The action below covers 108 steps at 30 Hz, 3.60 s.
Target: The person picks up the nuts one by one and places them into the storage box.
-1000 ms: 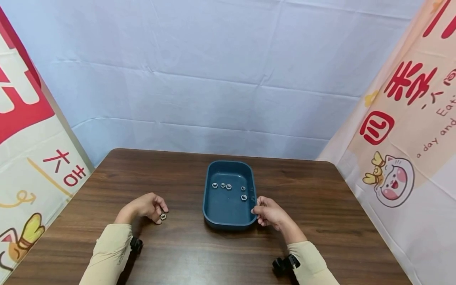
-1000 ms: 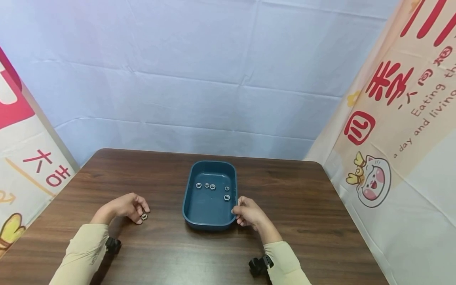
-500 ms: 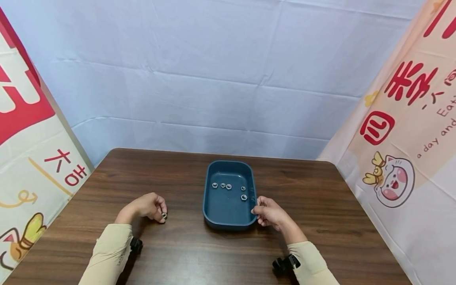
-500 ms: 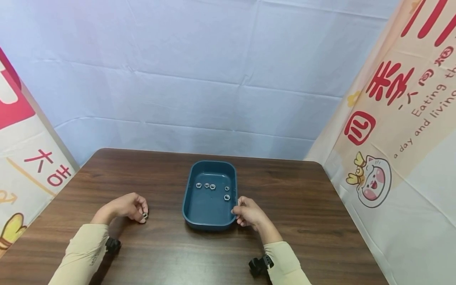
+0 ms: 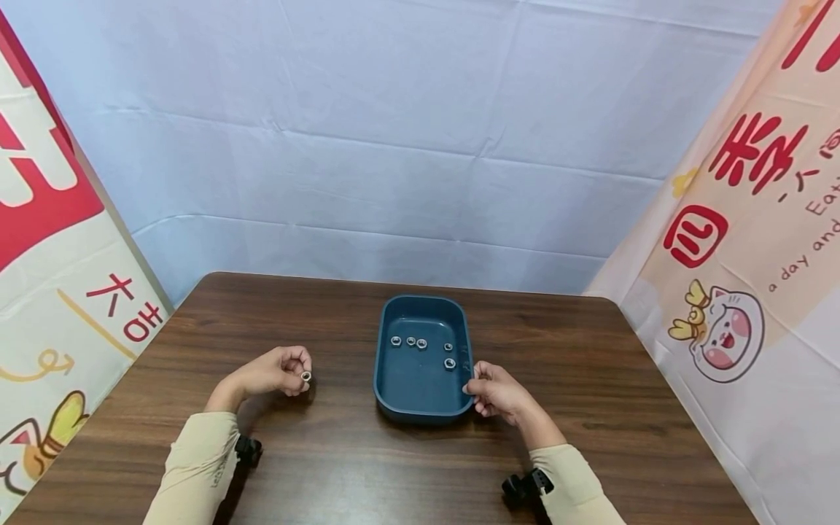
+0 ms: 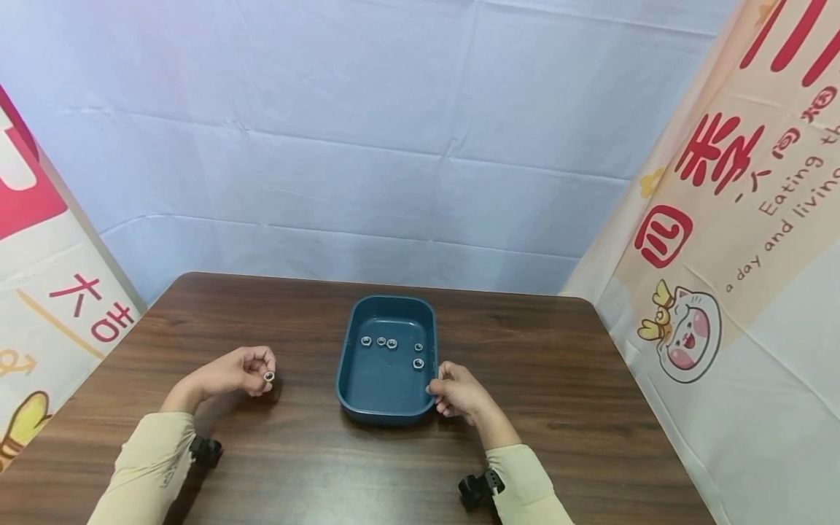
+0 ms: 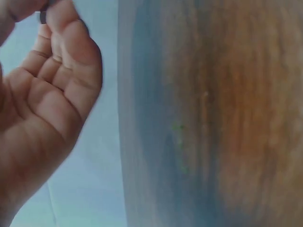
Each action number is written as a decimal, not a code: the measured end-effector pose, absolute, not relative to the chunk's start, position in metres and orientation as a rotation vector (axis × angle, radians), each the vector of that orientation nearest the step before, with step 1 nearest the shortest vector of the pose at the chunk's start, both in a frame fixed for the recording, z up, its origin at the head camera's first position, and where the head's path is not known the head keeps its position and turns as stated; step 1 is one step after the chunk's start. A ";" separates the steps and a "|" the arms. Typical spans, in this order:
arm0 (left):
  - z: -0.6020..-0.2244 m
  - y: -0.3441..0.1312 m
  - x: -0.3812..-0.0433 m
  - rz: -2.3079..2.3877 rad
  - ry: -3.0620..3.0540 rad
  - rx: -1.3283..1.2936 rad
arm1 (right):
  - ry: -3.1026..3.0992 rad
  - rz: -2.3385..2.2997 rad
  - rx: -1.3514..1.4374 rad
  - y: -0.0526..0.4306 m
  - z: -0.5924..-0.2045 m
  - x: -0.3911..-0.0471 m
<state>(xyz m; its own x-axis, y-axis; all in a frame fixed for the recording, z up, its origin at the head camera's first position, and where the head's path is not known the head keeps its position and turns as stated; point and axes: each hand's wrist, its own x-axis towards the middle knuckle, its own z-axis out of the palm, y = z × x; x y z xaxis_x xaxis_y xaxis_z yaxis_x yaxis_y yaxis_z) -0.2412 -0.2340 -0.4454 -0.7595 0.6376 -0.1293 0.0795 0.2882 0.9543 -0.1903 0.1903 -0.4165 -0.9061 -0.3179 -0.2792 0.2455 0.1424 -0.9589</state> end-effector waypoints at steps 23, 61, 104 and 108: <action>-0.445 -0.211 -0.238 1.628 2.183 0.664 | 2.019 -1.820 -0.043 0.199 -0.445 -0.203; -0.421 -0.145 -0.262 1.586 2.291 0.785 | 2.005 -1.822 -0.052 0.196 -0.442 -0.203; -0.371 -0.059 -0.303 1.031 2.331 0.460 | 2.030 -1.788 0.000 0.197 -0.445 -0.206; -0.366 -0.050 -0.303 1.022 2.337 0.365 | 2.038 -1.784 -0.004 0.197 -0.445 -0.206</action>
<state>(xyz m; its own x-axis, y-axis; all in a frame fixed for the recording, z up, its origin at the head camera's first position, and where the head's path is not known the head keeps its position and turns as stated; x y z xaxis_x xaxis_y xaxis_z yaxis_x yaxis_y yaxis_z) -0.3029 -0.0499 -0.3663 -0.8077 0.4492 -0.3820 0.0247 0.6730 0.7392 -0.2061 0.1972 -0.4454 -0.9076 -0.2787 -0.3140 0.2744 0.1722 -0.9461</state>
